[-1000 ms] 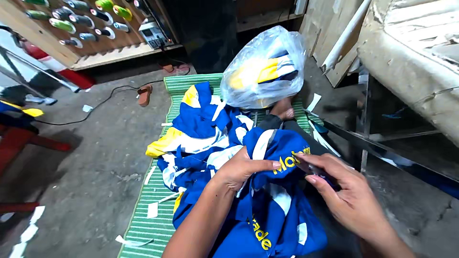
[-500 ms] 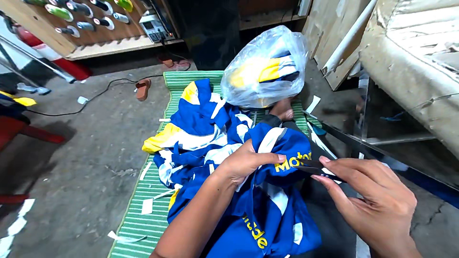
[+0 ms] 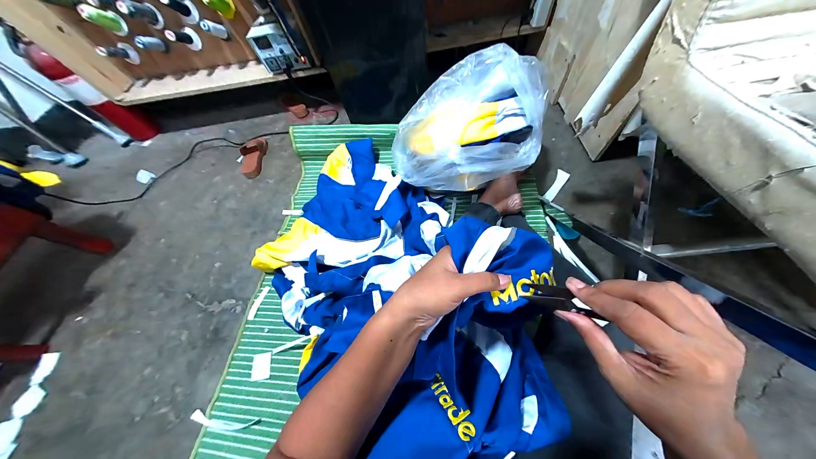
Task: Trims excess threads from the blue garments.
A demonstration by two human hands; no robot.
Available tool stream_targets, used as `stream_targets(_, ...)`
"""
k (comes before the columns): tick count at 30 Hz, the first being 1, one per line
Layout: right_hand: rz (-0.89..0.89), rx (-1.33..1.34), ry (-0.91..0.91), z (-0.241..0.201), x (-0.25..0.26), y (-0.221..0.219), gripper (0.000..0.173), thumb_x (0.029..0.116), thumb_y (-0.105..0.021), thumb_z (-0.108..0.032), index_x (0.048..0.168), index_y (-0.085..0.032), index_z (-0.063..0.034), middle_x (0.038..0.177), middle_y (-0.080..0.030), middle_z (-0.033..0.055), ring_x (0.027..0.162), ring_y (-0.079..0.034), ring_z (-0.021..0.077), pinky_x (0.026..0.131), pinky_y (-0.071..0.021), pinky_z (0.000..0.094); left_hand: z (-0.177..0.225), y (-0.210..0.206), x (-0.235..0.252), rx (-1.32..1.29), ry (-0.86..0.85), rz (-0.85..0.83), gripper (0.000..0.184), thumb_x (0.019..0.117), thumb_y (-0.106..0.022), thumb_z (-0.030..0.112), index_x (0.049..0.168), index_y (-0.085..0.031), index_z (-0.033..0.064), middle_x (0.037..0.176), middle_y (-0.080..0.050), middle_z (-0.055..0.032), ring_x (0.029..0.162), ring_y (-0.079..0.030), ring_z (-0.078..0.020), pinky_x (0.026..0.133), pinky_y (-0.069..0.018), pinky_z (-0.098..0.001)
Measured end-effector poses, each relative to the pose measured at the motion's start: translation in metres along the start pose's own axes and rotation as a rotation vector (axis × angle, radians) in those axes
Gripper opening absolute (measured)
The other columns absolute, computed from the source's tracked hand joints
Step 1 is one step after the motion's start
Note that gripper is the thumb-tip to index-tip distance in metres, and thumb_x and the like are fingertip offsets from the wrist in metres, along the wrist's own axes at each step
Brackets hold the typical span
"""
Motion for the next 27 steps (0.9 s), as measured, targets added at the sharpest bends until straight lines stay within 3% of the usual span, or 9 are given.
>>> stream_targets(4, -0.040, 0.218, -0.112, 0.018, -0.004, -0.015, 0.030, 0.0952, -0.072, -0.035, 0.109, -0.080, -0.0090, 0.098, -0.074, 0.0085, 0.085, -0.066, 0.0093, 0.073, -0.0520, 0.0222, -0.002, 0.000, -0.001, 0.001, 0.007, -0.002, 0.029, 0.0870, -0.065, -0.011, 0.111, -0.065, 0.0042, 0.097, -0.073, -0.0015, 0.091, -0.070, -0.0063, 0.085, -0.0588, -0.0254)
stream_targets(12, -0.046, 0.151, -0.083, 0.019, -0.004, -0.006, 0.027, 0.0962, -0.071, -0.035, 0.108, -0.081, -0.0133, 0.099, -0.076, 0.0075, 0.090, -0.068, 0.0165, 0.079, -0.0493, 0.0344, -0.003, -0.001, 0.000, 0.007, -0.003, -0.004, 0.030, 0.0869, -0.065, -0.012, 0.112, -0.065, 0.0040, 0.098, -0.073, -0.0019, 0.091, -0.070, -0.0065, 0.086, -0.0588, -0.0256)
stream_targets(20, -0.043, 0.105, -0.061, 0.014, -0.003, -0.007, 0.027, 0.0979, -0.068, -0.036, 0.108, -0.081, -0.0147, 0.100, -0.077, 0.0067, 0.088, -0.066, 0.0178, 0.077, -0.0460, 0.0356, -0.005, -0.001, 0.000, 0.026, 0.002, 0.010, 0.028, 0.0867, -0.065, -0.012, 0.111, -0.065, 0.0026, 0.097, -0.073, -0.0024, 0.091, -0.070, -0.0067, 0.085, -0.0585, -0.0253)
stream_targets(27, -0.077, 0.171, -0.097, 0.022, -0.006, -0.013, 0.029, 0.0961, -0.070, -0.037, 0.109, -0.080, -0.0125, 0.100, -0.076, 0.0076, 0.089, -0.068, 0.0152, 0.077, -0.0509, 0.0330, -0.008, -0.002, -0.001, 0.008, 0.002, 0.005, 0.030, 0.0864, -0.065, -0.012, 0.112, -0.064, 0.0029, 0.096, -0.073, -0.0026, 0.091, -0.070, -0.0070, 0.086, -0.0591, -0.0262)
Point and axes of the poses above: each hand's wrist, its own x-axis towards the middle knuckle, its own y-axis out of the back of the hand, z = x × y, the point moved 10 cm from there along x, towards the middle knuckle
